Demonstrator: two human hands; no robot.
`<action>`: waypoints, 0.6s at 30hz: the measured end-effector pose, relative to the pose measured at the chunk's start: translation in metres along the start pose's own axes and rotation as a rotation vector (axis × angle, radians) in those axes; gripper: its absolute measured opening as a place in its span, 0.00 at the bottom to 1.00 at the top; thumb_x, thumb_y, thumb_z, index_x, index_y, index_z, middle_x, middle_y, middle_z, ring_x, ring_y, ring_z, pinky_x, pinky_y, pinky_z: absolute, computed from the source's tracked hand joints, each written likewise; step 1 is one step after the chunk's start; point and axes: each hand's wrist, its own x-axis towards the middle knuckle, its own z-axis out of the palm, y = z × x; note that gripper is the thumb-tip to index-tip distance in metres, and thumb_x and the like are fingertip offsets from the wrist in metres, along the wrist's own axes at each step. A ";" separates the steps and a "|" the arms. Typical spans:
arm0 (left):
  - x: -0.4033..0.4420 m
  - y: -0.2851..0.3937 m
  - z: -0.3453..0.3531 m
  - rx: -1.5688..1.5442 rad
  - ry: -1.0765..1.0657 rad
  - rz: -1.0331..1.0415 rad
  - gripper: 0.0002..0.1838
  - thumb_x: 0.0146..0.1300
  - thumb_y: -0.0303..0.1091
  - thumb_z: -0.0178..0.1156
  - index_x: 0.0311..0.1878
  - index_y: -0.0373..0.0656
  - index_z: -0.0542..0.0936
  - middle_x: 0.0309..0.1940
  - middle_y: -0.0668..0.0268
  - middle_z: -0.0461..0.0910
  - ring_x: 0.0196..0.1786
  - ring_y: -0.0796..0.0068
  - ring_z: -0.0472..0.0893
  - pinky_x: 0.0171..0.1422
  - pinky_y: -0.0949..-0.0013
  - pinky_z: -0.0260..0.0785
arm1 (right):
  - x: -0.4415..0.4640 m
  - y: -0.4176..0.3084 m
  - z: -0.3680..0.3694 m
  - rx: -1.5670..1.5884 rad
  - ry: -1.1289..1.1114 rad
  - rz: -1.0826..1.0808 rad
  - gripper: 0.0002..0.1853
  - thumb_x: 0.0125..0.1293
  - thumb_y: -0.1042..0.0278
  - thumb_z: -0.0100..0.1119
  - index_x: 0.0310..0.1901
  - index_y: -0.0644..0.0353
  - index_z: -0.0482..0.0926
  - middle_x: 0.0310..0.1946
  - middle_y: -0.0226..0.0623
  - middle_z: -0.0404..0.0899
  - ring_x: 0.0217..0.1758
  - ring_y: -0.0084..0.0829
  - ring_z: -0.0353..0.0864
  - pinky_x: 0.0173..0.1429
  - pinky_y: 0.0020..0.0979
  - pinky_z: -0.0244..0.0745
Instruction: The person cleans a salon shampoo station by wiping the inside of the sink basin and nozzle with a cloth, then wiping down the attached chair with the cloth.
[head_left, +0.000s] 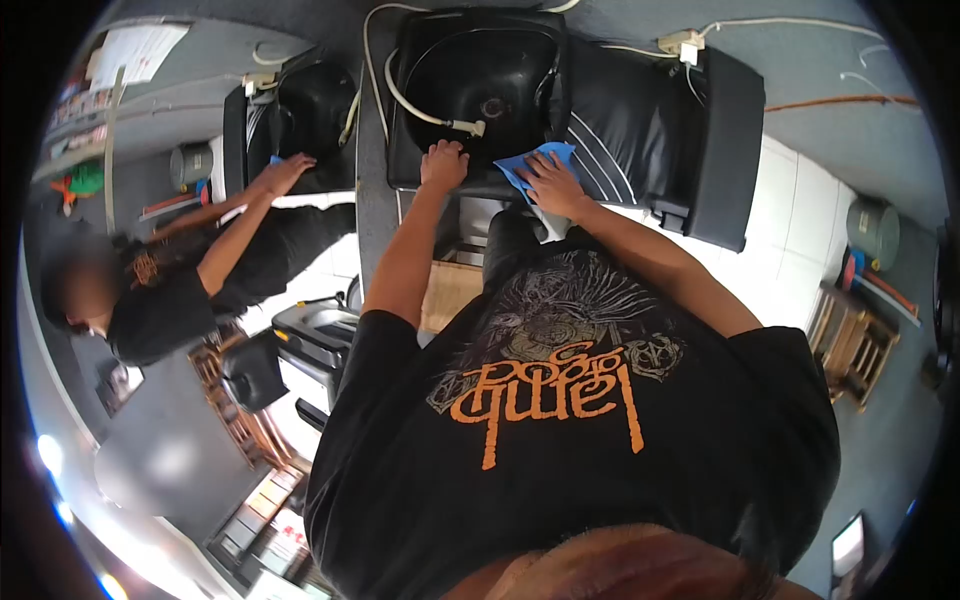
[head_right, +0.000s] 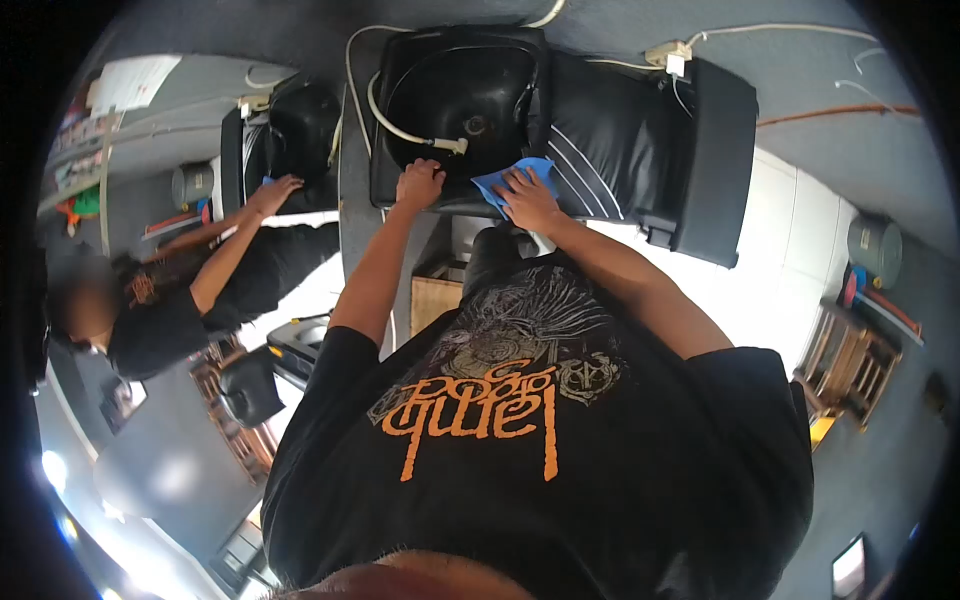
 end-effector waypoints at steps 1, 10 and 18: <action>0.010 -0.004 0.005 0.053 -0.049 0.016 0.19 0.69 0.44 0.64 0.58 0.44 0.83 0.58 0.54 0.79 0.64 0.50 0.77 0.68 0.47 0.70 | 0.000 0.002 0.001 -0.042 0.011 -0.006 0.30 0.69 0.55 0.60 0.73 0.48 0.73 0.75 0.41 0.68 0.81 0.43 0.60 0.82 0.57 0.50; 0.110 -0.070 0.055 0.590 -0.101 0.395 0.47 0.64 0.62 0.68 0.75 0.38 0.66 0.66 0.51 0.71 0.72 0.49 0.69 0.83 0.45 0.52 | 0.023 -0.038 0.018 -0.023 -0.183 0.441 0.29 0.77 0.45 0.47 0.73 0.51 0.71 0.81 0.41 0.59 0.88 0.41 0.46 0.87 0.59 0.35; 0.119 -0.074 0.063 0.559 -0.293 0.428 0.45 0.62 0.82 0.51 0.59 0.47 0.79 0.53 0.53 0.81 0.59 0.56 0.79 0.61 0.52 0.64 | 0.034 -0.053 0.017 0.008 -0.155 0.564 0.28 0.77 0.48 0.51 0.71 0.55 0.72 0.80 0.43 0.59 0.88 0.42 0.44 0.87 0.58 0.35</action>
